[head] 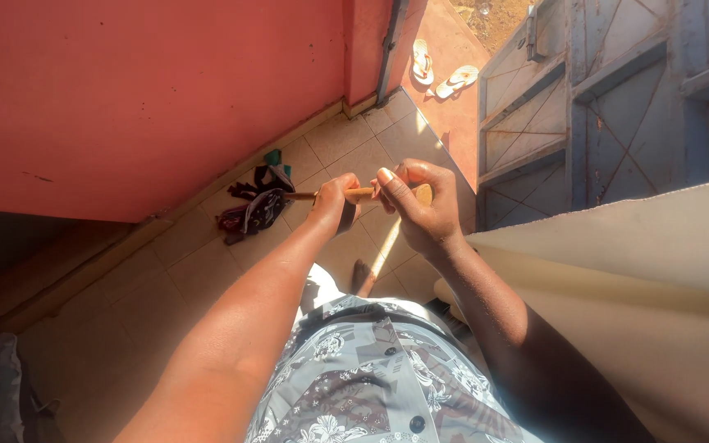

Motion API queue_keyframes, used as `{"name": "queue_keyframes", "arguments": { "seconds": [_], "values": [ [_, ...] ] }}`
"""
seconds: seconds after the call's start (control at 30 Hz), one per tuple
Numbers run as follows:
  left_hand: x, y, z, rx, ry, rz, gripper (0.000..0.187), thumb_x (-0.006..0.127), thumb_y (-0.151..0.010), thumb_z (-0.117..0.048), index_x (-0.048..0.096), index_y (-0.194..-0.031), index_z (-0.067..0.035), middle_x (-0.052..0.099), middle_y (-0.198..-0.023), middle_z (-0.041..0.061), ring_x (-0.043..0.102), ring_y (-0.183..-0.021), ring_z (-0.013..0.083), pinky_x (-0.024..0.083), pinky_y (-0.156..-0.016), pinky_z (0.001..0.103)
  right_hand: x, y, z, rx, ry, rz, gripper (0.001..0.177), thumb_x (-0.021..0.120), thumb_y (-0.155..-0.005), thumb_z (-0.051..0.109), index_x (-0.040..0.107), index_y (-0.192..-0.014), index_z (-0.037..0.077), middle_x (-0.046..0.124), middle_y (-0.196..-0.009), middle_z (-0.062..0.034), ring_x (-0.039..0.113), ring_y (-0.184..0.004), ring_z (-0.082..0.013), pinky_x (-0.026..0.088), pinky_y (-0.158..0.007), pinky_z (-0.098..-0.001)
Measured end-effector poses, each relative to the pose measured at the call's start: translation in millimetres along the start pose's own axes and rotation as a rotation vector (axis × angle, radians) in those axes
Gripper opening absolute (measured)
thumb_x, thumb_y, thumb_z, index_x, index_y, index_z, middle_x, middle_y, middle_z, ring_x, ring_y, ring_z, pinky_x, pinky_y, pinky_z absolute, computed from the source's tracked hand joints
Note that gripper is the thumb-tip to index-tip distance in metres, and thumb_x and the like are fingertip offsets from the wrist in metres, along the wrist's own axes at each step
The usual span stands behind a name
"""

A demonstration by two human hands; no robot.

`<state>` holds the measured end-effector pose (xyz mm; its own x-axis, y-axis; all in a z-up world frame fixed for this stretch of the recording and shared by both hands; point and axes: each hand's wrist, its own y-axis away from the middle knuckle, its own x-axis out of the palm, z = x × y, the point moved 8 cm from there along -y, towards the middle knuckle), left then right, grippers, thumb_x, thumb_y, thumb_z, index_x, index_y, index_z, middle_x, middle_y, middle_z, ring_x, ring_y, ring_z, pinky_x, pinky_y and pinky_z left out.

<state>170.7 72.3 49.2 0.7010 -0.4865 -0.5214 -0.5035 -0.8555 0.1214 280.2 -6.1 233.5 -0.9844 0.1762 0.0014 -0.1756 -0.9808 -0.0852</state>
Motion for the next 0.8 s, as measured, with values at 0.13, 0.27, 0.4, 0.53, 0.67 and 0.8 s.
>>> {"name": "queue_keyframes", "arguments": {
  "seconds": [0.13,0.27,0.4,0.53,0.67,0.8],
  "values": [
    [11,-9,-1,-0.107,-0.071,0.082,0.011,0.069,-0.082,-0.007,0.061,-0.090,-0.010,0.066,-0.077,0.016,0.064,-0.072,0.0277,0.051,-0.067,0.040,-10,0,-10,0.049,0.022,-0.021,0.028,0.064,-0.100,0.013,0.061,-0.074,0.002,0.062,-0.073,-0.0069,0.054,-0.065,-0.0101,0.045,-0.063,-0.0306],
    [14,-2,6,-0.243,-0.139,0.159,0.013,0.069,-0.080,-0.008,0.065,-0.092,-0.013,0.070,-0.082,0.013,0.068,-0.079,0.0325,0.052,-0.070,0.044,-15,-9,-24,0.037,-0.172,-0.021,0.032,0.064,-0.102,0.014,0.055,-0.072,0.004,0.060,-0.070,-0.0063,0.058,-0.067,-0.0116,0.059,-0.086,-0.0353],
    [15,19,37,-0.320,-0.209,0.175,0.009,0.067,-0.086,-0.015,0.068,-0.094,-0.014,0.072,-0.089,0.016,0.070,-0.087,0.0379,0.053,-0.074,0.046,-10,-12,-52,0.105,-0.203,0.004,0.036,0.064,-0.101,0.015,0.053,-0.069,0.005,0.058,-0.066,-0.0063,0.056,-0.064,-0.0122,0.059,-0.082,-0.0360],
    [9,44,59,-0.383,-0.139,0.147,0.010,0.067,-0.084,-0.018,0.071,-0.093,-0.015,0.073,-0.091,0.016,0.070,-0.088,0.0375,0.053,-0.076,0.046,8,-11,-74,0.151,-0.241,0.051,0.036,0.066,-0.101,0.015,0.054,-0.070,0.004,0.059,-0.068,-0.0072,0.059,-0.066,-0.0141,0.058,-0.082,-0.0348],
    [4,57,80,-0.435,-0.207,0.166,0.012,0.067,-0.088,-0.021,0.072,-0.097,-0.015,0.072,-0.095,0.019,0.067,-0.091,0.0415,0.053,-0.078,0.046,20,-15,-91,0.261,-0.270,0.051,0.034,0.067,-0.099,0.018,0.059,-0.070,0.002,0.063,-0.068,-0.0093,0.066,-0.068,-0.0167,0.053,-0.069,-0.0321],
    [-3,49,86,-0.443,-0.197,0.137,0.012,0.069,-0.083,-0.016,0.070,-0.095,-0.015,0.071,-0.092,0.019,0.066,-0.091,0.0416,0.052,-0.077,0.046,29,-28,-81,0.229,-0.231,0.054,0.034,0.068,-0.100,0.021,0.060,-0.072,0.002,0.065,-0.072,-0.0104,0.068,-0.071,-0.0180,0.049,-0.065,-0.0308]
  ]
}}
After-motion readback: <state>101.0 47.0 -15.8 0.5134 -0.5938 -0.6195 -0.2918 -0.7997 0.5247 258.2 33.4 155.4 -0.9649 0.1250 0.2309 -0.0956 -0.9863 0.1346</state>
